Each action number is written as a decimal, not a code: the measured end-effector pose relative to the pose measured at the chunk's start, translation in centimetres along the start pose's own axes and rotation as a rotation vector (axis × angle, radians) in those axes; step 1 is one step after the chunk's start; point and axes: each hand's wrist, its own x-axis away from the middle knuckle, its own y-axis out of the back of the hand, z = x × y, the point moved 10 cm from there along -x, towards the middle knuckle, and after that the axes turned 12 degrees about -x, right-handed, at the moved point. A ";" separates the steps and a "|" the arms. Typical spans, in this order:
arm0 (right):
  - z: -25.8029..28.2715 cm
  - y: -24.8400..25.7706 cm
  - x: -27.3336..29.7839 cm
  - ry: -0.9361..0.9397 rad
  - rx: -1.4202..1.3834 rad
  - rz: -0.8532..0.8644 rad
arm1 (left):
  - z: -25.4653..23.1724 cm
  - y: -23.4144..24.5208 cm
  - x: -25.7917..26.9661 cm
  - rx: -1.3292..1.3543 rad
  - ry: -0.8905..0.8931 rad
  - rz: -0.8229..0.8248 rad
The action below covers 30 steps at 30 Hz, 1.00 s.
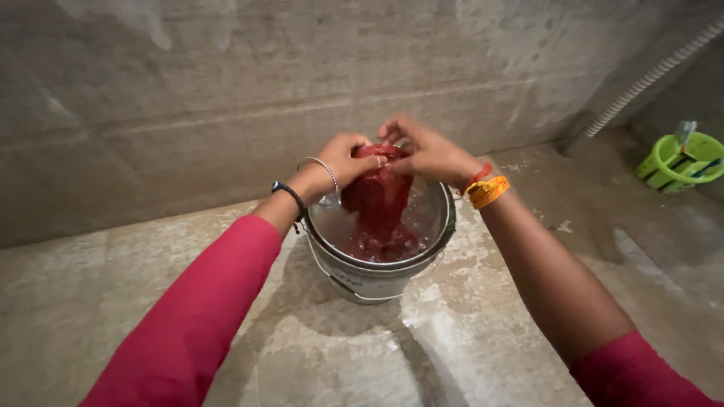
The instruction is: The person rinses and wrings out a cloth in a bucket of water, then wipes the floor with the cloth by hand.
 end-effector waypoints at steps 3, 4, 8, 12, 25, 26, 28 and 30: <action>-3.6 -1.4 -0.2 -0.044 0.024 0.112 | -2.6 1.6 0.9 -0.032 -0.179 -0.094; -4.8 -1.6 -0.2 -0.040 0.023 0.111 | -2.9 1.8 1.1 -0.037 -0.180 -0.094; -11.2 -3.2 0.5 -0.252 0.230 0.139 | -3.9 3.7 1.5 0.078 -0.241 -0.226; -12.4 -2.6 0.8 -0.421 0.172 0.164 | -1.1 4.5 1.6 0.007 -0.174 -0.284; -7.5 -2.7 -0.3 -0.301 0.343 0.163 | 4.3 -2.8 1.5 -0.640 -0.180 -0.118; -9.5 -4.1 0.3 -0.355 0.326 0.221 | 5.6 -4.8 1.9 -0.687 -0.050 0.063; -11.0 -8.5 -0.1 -0.085 0.507 0.453 | 6.6 -7.7 2.4 -0.724 0.080 0.243; -15.2 -8.8 -0.1 -0.172 0.597 0.438 | 10.3 -11.4 3.4 -1.065 0.210 0.635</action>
